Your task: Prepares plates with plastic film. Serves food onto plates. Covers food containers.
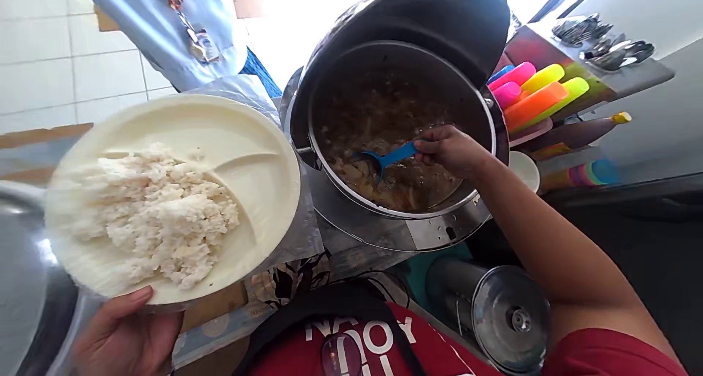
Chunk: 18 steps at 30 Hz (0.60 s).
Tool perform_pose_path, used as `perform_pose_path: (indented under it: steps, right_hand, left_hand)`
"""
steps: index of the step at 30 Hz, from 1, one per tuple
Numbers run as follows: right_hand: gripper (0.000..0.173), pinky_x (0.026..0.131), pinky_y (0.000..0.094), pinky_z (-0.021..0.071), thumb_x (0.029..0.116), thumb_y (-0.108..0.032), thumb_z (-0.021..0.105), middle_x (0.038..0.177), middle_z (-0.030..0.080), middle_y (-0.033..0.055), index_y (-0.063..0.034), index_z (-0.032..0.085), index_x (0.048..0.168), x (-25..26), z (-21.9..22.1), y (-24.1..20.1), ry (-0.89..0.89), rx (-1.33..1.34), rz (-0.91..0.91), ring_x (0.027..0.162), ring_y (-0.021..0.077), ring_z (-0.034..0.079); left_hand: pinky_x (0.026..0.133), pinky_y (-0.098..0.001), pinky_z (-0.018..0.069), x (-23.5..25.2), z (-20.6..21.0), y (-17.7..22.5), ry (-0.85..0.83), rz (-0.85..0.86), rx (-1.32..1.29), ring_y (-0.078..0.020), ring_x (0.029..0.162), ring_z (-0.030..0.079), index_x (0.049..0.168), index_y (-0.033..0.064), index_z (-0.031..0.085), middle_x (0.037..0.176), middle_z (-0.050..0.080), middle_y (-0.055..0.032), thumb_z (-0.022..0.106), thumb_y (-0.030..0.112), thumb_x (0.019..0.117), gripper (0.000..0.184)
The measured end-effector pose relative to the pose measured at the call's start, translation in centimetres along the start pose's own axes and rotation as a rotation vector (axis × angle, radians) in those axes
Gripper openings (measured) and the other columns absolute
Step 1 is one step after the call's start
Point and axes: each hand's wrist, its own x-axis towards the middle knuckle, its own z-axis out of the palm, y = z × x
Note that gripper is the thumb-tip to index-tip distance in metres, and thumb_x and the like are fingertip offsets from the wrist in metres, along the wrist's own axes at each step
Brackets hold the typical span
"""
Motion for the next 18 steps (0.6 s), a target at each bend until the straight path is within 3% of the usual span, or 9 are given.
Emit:
perform_pose_path:
  steps: [4, 9, 13, 18]
  right_hand:
    - [0.019, 0.061, 0.0168, 0.0502, 0.1067, -0.005, 0.049, 0.069, 0.065, -0.0031, -0.0035, 0.065, 0.096, -0.8, 1.2, -0.1, -0.022, -0.015, -0.075, 0.060, 0.0017, 0.058]
    - [0.022, 0.055, 0.0155, 0.0425, 0.1076, -0.012, 0.050, 0.072, 0.066, -0.0022, -0.0071, 0.069, 0.097, -4.1, 2.4, -0.2, 0.043, -0.192, -0.232, 0.058, 0.0014, 0.053]
    - [0.020, 0.055, 0.0167, 0.0455, 0.1069, -0.010, 0.051, 0.071, 0.066, -0.0007, -0.0056, 0.069, 0.100, -5.6, 2.5, 0.3, 0.121, -0.176, -0.209, 0.057, 0.0034, 0.055]
    - [0.021, 0.053, 0.0165, 0.0427, 0.1074, -0.011, 0.051, 0.070, 0.064, -0.0005, -0.0044, 0.069, 0.097, -5.7, 3.0, 0.7, 0.138, -0.106, -0.151, 0.055, 0.0031, 0.051]
  left_hand:
    - [0.089, -0.0349, 0.0611, 0.1, 0.5, -0.2, 0.017, 0.000, 0.028, -0.0144, 0.102, 0.073, 0.106, 0.0118, 0.074, 0.107, 0.076, -0.0058, 0.072, 0.013, 0.0815, 0.024]
    - [0.089, -0.0350, 0.0611, 0.2, 0.7, -0.6, 0.014, -0.009, 0.005, -0.0145, 0.102, 0.073, 0.107, 0.0114, 0.074, 0.107, 0.076, -0.0059, 0.073, 0.014, 0.0806, 0.026]
    - [0.088, -0.0341, 0.0612, 0.1, 0.8, -0.5, 0.025, -0.002, 0.008, -0.0140, 0.100, 0.073, 0.105, 0.0116, 0.074, 0.106, 0.076, -0.0059, 0.074, 0.014, 0.0793, 0.025]
    - [0.088, -0.0339, 0.0613, 0.1, 0.8, -0.5, 0.020, 0.005, 0.013, -0.0137, 0.101, 0.073, 0.104, 0.0119, 0.074, 0.106, 0.076, -0.0059, 0.073, 0.013, 0.0799, 0.025]
